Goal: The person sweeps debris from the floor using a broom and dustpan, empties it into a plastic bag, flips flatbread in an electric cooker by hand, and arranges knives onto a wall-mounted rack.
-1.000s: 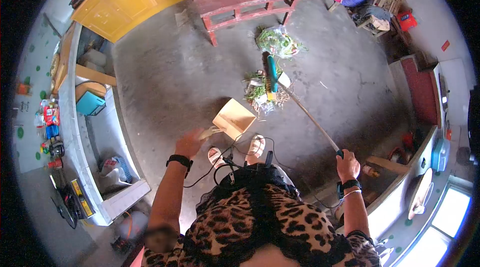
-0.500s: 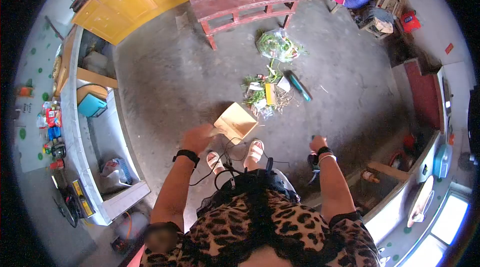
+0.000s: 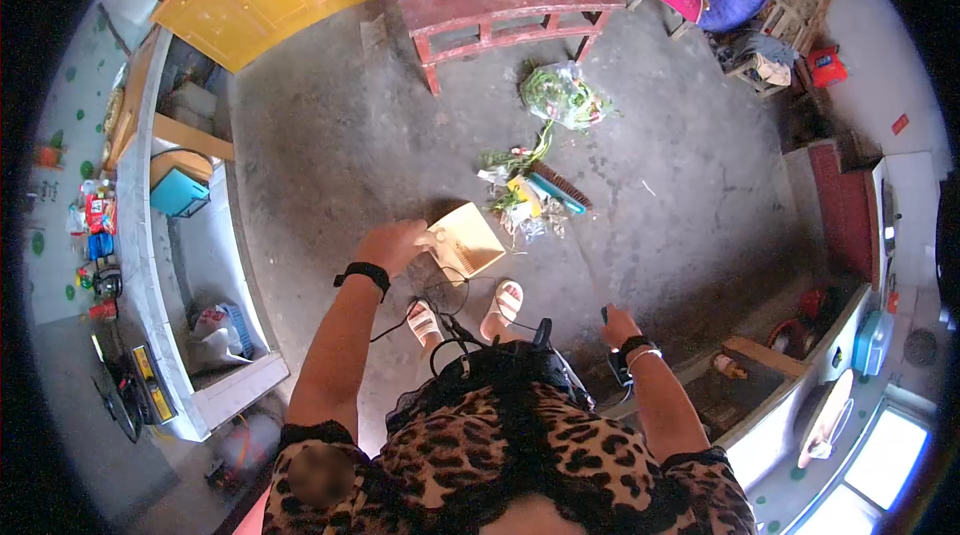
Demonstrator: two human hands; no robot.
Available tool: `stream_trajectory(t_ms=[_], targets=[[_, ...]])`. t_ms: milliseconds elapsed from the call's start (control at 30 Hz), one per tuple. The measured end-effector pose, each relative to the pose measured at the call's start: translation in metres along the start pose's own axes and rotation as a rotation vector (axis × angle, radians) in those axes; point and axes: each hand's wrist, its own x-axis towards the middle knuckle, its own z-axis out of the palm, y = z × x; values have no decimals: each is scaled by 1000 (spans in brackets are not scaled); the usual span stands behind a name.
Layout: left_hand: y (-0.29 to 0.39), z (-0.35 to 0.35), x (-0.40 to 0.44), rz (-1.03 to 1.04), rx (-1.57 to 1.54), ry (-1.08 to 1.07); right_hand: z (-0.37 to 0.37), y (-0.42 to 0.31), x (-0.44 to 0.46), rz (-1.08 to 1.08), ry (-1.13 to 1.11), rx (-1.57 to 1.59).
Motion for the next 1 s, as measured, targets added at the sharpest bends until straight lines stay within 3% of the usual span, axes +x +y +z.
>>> stream_trajectory(t_ms=[67,267,333,400,667,800,1000], targets=[[3,3,2,-16,-11,17,3,-10,-12,61,-41,-6],[-5,30,-8,61,8,143,14,-27,-59,-196,45,-77],[-7,35,-13,60,-26,160,9,-34,-67,-175,-152,-107],[-8,36,-19,57,-35,89,3,-45,-83,-181,-169,-132],[-6,49,-37,78,-66,148,-8,-48,-120,-223,-248,-202],[1,36,-52,41,5,76,-35,-30,-132,-223,-131,-198],[-2,50,-59,21,-21,144,-64,-16,-128,-173,87,-130]])
